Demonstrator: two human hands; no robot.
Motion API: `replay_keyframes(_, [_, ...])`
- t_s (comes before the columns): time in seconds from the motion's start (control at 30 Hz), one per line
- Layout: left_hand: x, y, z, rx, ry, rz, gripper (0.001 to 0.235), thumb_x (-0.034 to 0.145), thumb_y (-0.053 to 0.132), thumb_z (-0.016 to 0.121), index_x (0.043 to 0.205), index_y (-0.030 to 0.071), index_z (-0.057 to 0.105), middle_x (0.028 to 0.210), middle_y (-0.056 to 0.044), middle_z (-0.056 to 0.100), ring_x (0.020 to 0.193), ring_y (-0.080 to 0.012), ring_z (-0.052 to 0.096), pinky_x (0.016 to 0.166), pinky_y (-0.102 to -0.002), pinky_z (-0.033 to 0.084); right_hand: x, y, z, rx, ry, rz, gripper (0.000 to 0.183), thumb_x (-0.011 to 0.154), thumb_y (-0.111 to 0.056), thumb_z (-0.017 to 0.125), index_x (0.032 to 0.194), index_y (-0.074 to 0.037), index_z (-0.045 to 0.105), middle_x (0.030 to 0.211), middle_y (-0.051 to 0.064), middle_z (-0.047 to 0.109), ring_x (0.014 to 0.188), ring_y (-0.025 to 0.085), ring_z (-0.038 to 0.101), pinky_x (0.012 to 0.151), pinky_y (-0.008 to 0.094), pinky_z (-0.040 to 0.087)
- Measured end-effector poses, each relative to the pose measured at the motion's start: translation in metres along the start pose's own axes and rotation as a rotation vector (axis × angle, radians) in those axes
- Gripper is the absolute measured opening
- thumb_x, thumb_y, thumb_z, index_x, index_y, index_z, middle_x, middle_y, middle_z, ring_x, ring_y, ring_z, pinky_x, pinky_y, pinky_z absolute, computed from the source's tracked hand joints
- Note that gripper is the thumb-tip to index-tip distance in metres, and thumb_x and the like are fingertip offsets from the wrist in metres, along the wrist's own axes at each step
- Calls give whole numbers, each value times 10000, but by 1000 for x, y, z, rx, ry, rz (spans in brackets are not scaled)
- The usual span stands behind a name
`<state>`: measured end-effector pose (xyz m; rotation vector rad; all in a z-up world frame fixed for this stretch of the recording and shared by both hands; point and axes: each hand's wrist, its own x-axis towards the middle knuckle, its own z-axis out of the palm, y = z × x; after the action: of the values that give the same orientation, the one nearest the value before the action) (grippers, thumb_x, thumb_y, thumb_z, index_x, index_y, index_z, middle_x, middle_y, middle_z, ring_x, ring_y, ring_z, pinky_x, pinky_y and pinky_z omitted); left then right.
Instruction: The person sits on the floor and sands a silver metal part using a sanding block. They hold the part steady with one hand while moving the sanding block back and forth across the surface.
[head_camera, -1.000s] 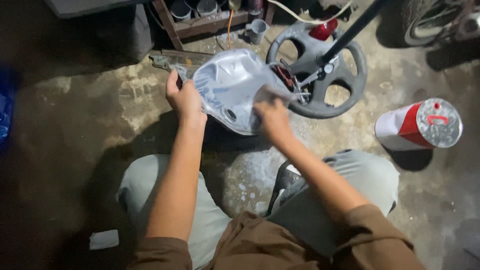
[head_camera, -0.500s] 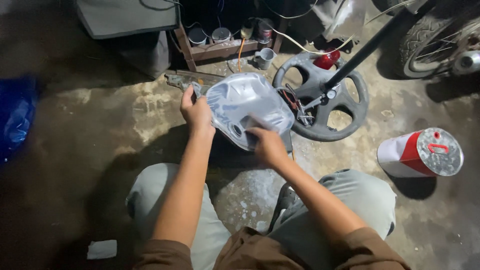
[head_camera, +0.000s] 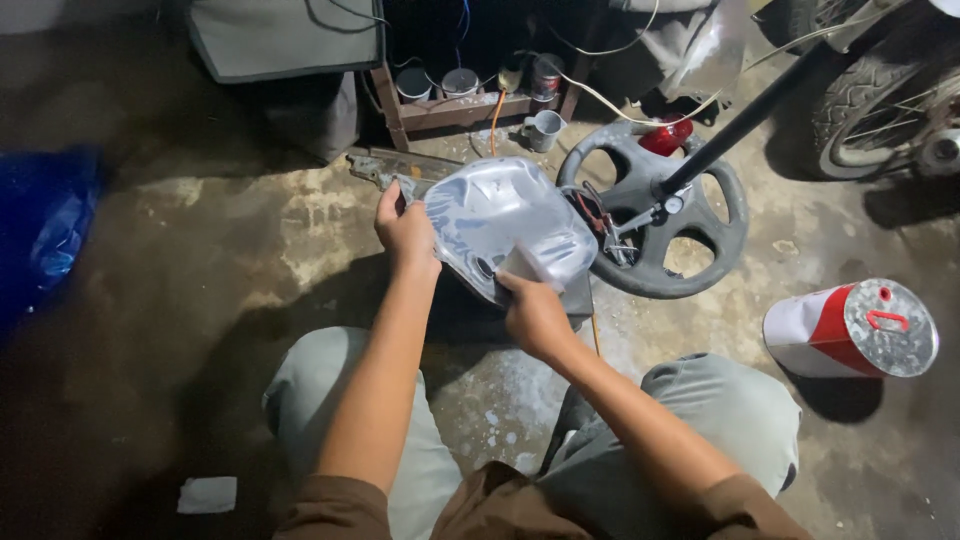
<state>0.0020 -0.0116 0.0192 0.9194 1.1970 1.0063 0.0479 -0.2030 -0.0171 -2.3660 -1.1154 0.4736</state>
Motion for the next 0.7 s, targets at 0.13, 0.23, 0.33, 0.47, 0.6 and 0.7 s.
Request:
replay_keyframes(0.13, [-1,-1,-2,4,-5,-8,531,891,-12,603,1412,91,593,1446,-271,543,1401,-380,484,1139,-460,428,18,25,-3,-100,-48,-18,508,828,-24,572,1283,-197,718,1024,172,780,1015,397,737,889,518,599])
replay_keyframes(0.23, [4,0,0,-10,-2,-22,534,899,4,603,1423,106,582,1455,-257,539,1406,-378,478,1145,-468,425,16,9,-14,-243,-2,-47,509,847,-30,527,1259,-244,736,978,121,789,958,359,762,866,488,606])
replay_keyframes(0.33, [4,-1,-1,-7,-7,-32,535,900,12,596,1421,129,589,1460,-227,546,1408,-337,485,1154,-445,420,-6,-35,-46,-77,-73,15,504,846,-44,527,1274,-225,723,1011,164,782,1006,391,740,876,513,596])
replay_keyframes(0.47, [2,0,-1,12,-33,-33,520,914,25,605,1423,132,584,1464,-223,544,1415,-346,476,1146,-458,425,19,21,-12,-117,-103,50,542,841,-58,561,1337,-237,688,1051,177,771,1053,391,730,926,526,580])
replay_keyframes(0.6, [11,-7,-2,51,-10,-25,541,891,11,611,1420,124,593,1453,-226,553,1398,-342,494,1146,-435,428,13,7,2,-53,-118,37,553,852,-21,523,1352,-203,673,1089,196,765,1075,408,721,934,545,578])
replay_keyframes(0.7, [3,2,-1,15,-28,-14,524,895,8,606,1411,98,595,1446,-243,558,1396,-353,499,1132,-444,440,-19,-56,-65,114,-130,64,532,877,-20,463,1339,-151,691,1121,261,745,1106,472,685,935,604,551])
